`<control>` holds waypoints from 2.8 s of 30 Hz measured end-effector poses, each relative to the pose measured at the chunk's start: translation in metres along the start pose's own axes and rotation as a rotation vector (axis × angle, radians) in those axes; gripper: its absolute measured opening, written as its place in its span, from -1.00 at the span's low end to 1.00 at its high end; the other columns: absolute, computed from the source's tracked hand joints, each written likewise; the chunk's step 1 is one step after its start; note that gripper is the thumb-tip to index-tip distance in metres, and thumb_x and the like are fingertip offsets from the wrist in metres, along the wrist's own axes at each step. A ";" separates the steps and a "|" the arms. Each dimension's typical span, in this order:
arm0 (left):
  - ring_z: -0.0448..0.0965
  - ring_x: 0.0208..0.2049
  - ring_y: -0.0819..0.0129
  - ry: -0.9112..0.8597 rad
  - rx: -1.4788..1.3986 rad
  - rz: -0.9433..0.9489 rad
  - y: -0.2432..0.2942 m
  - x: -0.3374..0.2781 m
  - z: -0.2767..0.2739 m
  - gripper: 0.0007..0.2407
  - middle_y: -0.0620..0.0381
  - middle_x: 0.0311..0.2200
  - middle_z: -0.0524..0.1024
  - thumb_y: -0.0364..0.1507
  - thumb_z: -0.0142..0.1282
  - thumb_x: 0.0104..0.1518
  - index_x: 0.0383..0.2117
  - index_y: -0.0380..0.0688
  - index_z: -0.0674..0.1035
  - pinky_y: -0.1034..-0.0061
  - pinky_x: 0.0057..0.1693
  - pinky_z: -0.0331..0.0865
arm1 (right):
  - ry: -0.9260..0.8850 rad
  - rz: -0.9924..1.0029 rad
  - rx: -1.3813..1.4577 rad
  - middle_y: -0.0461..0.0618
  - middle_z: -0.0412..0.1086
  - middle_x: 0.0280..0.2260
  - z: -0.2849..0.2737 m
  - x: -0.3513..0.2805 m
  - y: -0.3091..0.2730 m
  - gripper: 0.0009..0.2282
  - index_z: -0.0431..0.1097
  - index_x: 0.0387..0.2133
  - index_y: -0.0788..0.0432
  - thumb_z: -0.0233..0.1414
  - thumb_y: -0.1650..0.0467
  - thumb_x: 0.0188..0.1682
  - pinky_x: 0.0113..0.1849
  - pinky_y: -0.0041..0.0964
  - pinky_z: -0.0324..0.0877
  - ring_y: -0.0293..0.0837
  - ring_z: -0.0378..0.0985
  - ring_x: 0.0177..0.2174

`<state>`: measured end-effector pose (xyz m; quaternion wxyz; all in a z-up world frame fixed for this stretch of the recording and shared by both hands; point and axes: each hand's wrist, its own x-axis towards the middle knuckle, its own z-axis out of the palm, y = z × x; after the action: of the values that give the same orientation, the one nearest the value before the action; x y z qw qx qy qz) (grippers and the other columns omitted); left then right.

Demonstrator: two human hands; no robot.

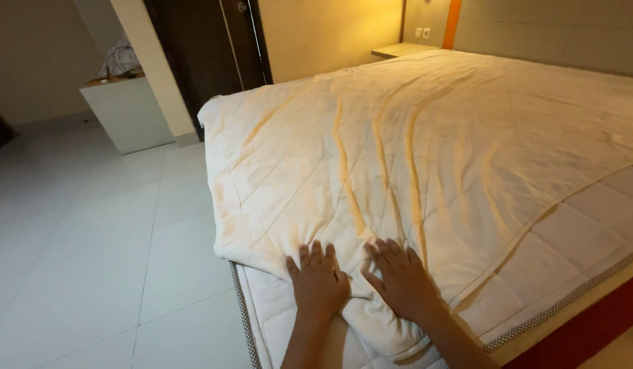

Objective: The person smooths a white quilted bedspread on a mattress, then picks up a white sheet from a chair and spreads it over the bed. They continue to smooth and adjust the sheet across the mattress surface.

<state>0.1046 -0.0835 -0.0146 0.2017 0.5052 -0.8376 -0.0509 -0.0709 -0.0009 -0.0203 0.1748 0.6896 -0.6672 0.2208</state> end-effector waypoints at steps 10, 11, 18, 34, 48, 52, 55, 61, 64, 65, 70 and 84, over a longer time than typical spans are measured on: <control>0.04 0.38 -0.14 -0.068 0.014 -0.002 -0.007 -0.013 -0.016 -0.44 -0.13 0.31 0.22 -0.26 -0.03 0.03 0.24 -0.15 0.37 -0.33 0.34 -0.21 | -0.073 -0.082 -0.050 0.15 0.26 0.23 -0.012 -0.003 -0.007 -0.44 0.22 0.21 0.06 0.00 0.10 -0.03 0.07 0.27 0.10 0.15 0.22 0.15; 0.04 0.38 -0.15 -0.029 0.006 0.009 -0.009 -0.014 -0.010 -0.45 -0.14 0.31 0.22 -0.26 -0.04 0.03 0.23 -0.15 0.38 -0.34 0.34 -0.21 | -0.100 -0.057 -0.021 0.14 0.25 0.21 -0.015 -0.003 -0.008 -0.45 0.22 0.21 0.05 0.00 0.09 -0.02 0.09 0.24 0.10 0.15 0.22 0.16; 0.03 0.37 -0.11 0.020 -0.009 0.046 -0.021 -0.020 0.010 -0.44 -0.13 0.36 0.21 -0.25 -0.05 0.03 0.23 -0.17 0.37 -0.32 0.33 -0.24 | -0.103 -0.060 0.047 0.18 0.22 0.21 -0.020 -0.016 -0.011 -0.47 0.20 0.23 0.08 -0.03 0.14 0.01 0.10 0.23 0.07 0.19 0.17 0.19; -0.06 0.44 0.07 0.050 0.005 -0.246 -0.087 0.003 -0.003 -0.51 -0.03 0.38 0.11 -0.32 -0.22 0.16 0.30 0.07 0.32 -0.24 0.40 -0.34 | -0.182 -0.165 0.233 0.26 0.04 0.33 -0.043 -0.056 -0.039 -0.19 -0.01 0.28 0.32 0.11 0.02 -0.08 0.21 0.32 -0.12 0.24 -0.02 0.33; -0.01 0.43 -0.10 0.183 0.011 -0.187 -0.130 0.035 0.019 -0.53 -0.15 0.37 0.16 -0.34 -0.16 0.16 0.25 -0.06 0.40 -0.22 0.42 -0.20 | -0.321 0.124 0.346 0.29 -0.18 0.41 -0.042 -0.017 -0.081 -0.16 -0.14 0.42 0.15 0.11 0.09 -0.07 0.16 0.37 -0.19 0.30 -0.19 0.35; 0.01 0.45 -0.15 0.107 0.087 -0.329 -0.102 0.028 -0.019 -0.52 -0.26 0.38 0.14 -0.36 -0.08 0.10 0.22 -0.14 0.41 -0.19 0.39 -0.07 | -0.297 0.037 0.202 0.31 -0.09 0.37 -0.022 0.013 -0.092 -0.31 0.03 0.34 0.15 0.07 0.12 -0.03 0.14 0.46 -0.22 0.37 -0.16 0.34; -0.03 0.36 -0.38 0.356 -0.005 -0.337 -0.126 0.033 0.006 -0.46 -0.49 0.31 0.08 -0.31 0.02 0.04 0.18 -0.32 0.38 -0.23 0.32 -0.10 | -0.379 -0.011 0.138 0.23 0.07 0.28 -0.022 0.016 -0.099 -0.46 0.13 0.25 0.15 0.00 0.21 0.00 0.20 0.36 -0.14 0.29 -0.01 0.27; 0.01 0.41 -0.26 0.243 0.007 -0.240 -0.157 0.042 0.039 -0.51 -0.38 0.36 0.10 -0.33 -0.07 0.17 0.25 -0.30 0.34 -0.10 0.38 -0.05 | -0.138 -0.049 0.240 0.17 0.26 0.19 -0.014 0.007 -0.093 -0.58 0.29 0.15 0.16 -0.01 0.26 0.03 0.18 0.21 -0.03 0.26 0.13 0.21; -0.04 0.43 -0.22 0.234 -0.023 -0.232 -0.162 0.043 0.044 -0.50 -0.36 0.37 0.07 -0.33 -0.06 0.18 0.27 -0.28 0.32 -0.08 0.40 -0.09 | -0.117 -0.052 0.249 0.20 0.26 0.22 -0.015 0.007 -0.094 -0.56 0.29 0.14 0.18 0.00 0.26 0.00 0.17 0.22 -0.03 0.29 0.13 0.24; -0.05 0.43 -0.21 0.238 -0.043 -0.234 -0.162 0.043 0.044 -0.51 -0.34 0.38 0.06 -0.33 -0.09 0.20 0.28 -0.28 0.31 -0.08 0.40 -0.10 | -0.115 -0.055 0.233 0.18 0.27 0.19 -0.011 0.006 -0.093 -0.57 0.29 0.14 0.18 0.00 0.27 0.01 0.17 0.22 -0.03 0.27 0.14 0.22; -0.09 0.45 -0.12 0.195 -0.006 -0.218 -0.167 0.041 0.048 -0.42 -0.25 0.39 0.05 -0.37 -0.05 0.07 0.30 -0.30 0.27 -0.05 0.40 -0.14 | -0.093 -0.103 0.182 0.17 0.27 0.18 -0.002 0.001 -0.090 -0.57 0.28 0.17 0.19 -0.03 0.31 0.02 0.16 0.21 0.00 0.25 0.15 0.20; -0.04 0.41 -0.36 0.226 -0.078 -0.394 -0.139 0.048 0.009 -0.53 -0.40 0.40 0.03 -0.35 -0.04 0.18 0.22 -0.31 0.36 0.03 0.42 -0.04 | -0.123 -0.072 0.221 0.21 0.25 0.20 -0.015 0.001 -0.093 -0.55 0.26 0.18 0.22 -0.10 0.43 -0.04 0.18 0.21 -0.03 0.26 0.13 0.22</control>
<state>0.1963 -0.1930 -0.0491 0.2995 0.6535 -0.6922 -0.0647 0.0210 0.0109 -0.0022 0.0643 0.7405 -0.6229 0.2440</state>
